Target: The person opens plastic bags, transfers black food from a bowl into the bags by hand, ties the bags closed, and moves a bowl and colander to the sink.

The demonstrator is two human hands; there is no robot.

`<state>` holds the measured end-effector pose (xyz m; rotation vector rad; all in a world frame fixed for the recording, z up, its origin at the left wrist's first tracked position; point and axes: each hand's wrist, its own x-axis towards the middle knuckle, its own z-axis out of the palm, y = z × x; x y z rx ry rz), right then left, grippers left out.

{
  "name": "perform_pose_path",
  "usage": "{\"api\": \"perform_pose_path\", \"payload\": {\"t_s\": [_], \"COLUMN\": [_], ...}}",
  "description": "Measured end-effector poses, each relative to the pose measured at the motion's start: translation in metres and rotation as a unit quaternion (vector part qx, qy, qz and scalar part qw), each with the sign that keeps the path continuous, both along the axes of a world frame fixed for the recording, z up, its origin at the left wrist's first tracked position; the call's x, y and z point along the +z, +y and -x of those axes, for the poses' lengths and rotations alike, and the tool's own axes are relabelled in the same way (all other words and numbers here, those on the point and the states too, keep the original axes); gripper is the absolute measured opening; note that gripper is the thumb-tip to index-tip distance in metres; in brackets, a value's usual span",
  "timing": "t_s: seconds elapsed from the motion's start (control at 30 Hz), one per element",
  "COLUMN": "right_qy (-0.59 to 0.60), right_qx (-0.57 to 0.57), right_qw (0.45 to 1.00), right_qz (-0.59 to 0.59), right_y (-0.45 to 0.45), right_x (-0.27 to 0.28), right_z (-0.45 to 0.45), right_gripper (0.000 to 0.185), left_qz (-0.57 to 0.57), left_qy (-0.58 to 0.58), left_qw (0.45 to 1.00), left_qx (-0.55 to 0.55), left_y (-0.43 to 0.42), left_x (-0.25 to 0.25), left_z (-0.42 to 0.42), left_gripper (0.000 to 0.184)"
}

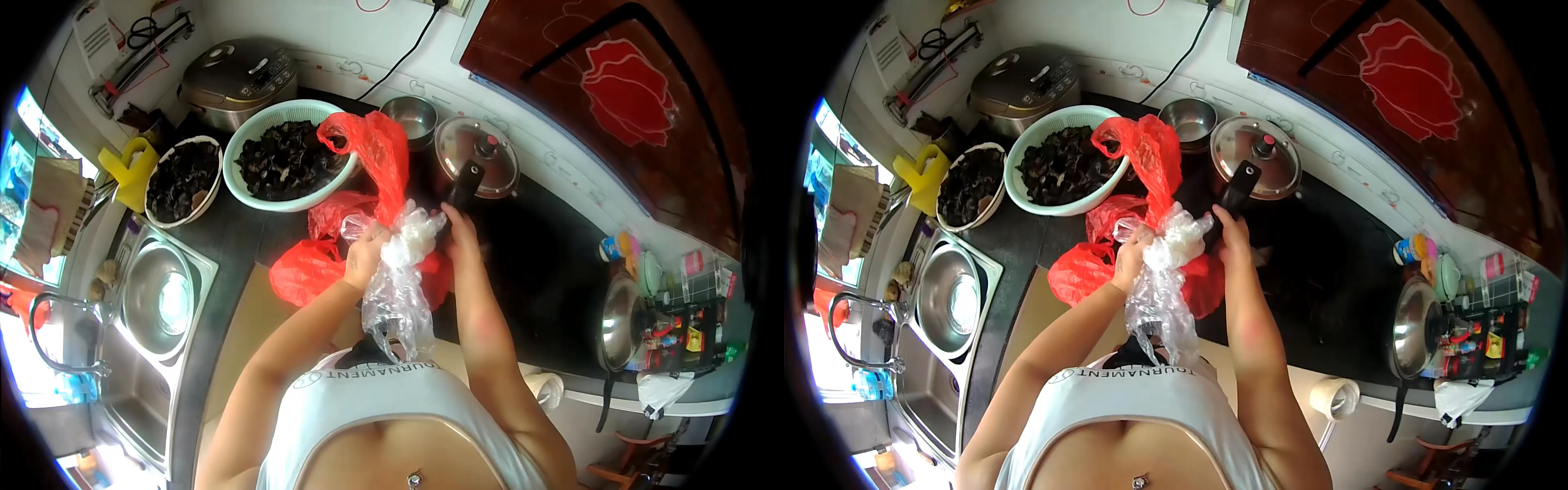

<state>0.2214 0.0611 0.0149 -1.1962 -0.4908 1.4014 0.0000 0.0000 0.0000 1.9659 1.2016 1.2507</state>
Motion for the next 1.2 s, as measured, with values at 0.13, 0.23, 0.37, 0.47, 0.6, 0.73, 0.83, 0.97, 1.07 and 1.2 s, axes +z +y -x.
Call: {"api": "perform_pose_path", "payload": {"t_s": [0.13, 0.23, 0.37, 0.47, 0.6, 0.73, 0.83, 0.97, 1.07, 1.2], "right_qy": [-0.074, -0.121, -0.191, -0.213, -0.505, -0.679, -0.650, -0.780, -0.781, -0.786], "right_qx": [-0.056, -0.033, 0.023, 0.066, 0.005, -0.015, 0.182, 0.160, 0.158, 0.060], "right_qw": [0.995, 0.991, 0.981, 0.972, 0.862, 0.692, 0.673, 0.578, 0.590, 0.590], "right_qz": [0.023, 0.038, 0.035, 0.075, -0.035, -0.244, -0.304, -0.180, -0.130, -0.172], "right_y": [-0.005, -0.018, -0.029, -0.036, -0.038, -0.041, -0.036, -0.030, -0.046, -0.053], "right_x": [0.031, 0.037, 0.044, 0.056, 0.046, 0.121, 0.137, 0.048, 0.024, 0.072], "right_z": [0.001, -0.036, -0.096, -0.126, -0.133, -0.051, 0.024, 0.018, -0.010, 0.021], "right_gripper": [0.031, 0.025, 0.028, 0.032, 0.044, 0.056, 0.057, 0.057, 0.059, 0.062], "left_qz": [-0.048, -0.046, -0.050, 0.030, 0.074, 0.020, 0.056, -0.047, -0.051, 0.145], "left_qy": [0.068, 0.056, 0.049, 0.115, 0.234, 0.468, 0.459, 0.369, 0.348, 0.083], "left_qw": [0.997, 0.997, 0.998, 0.993, 0.969, 0.883, 0.885, 0.927, 0.936, 0.986], "left_qx": [-0.005, -0.001, 0.009, -0.007, -0.022, -0.036, -0.052, -0.055, 0.003, -0.026], "left_y": [0.031, 0.059, 0.090, 0.100, 0.111, 0.110, 0.107, 0.085, 0.040, 0.029], "left_x": [0.036, 0.038, 0.025, 0.011, 0.000, 0.085, 0.111, 0.119, 0.116, 0.084], "left_z": [0.000, -0.026, -0.073, -0.097, -0.100, -0.080, -0.066, 0.007, 0.053, 0.081], "left_gripper": [0.033, 0.036, 0.038, 0.042, 0.049, 0.070, 0.086, 0.096, 0.072, 0.026]}}
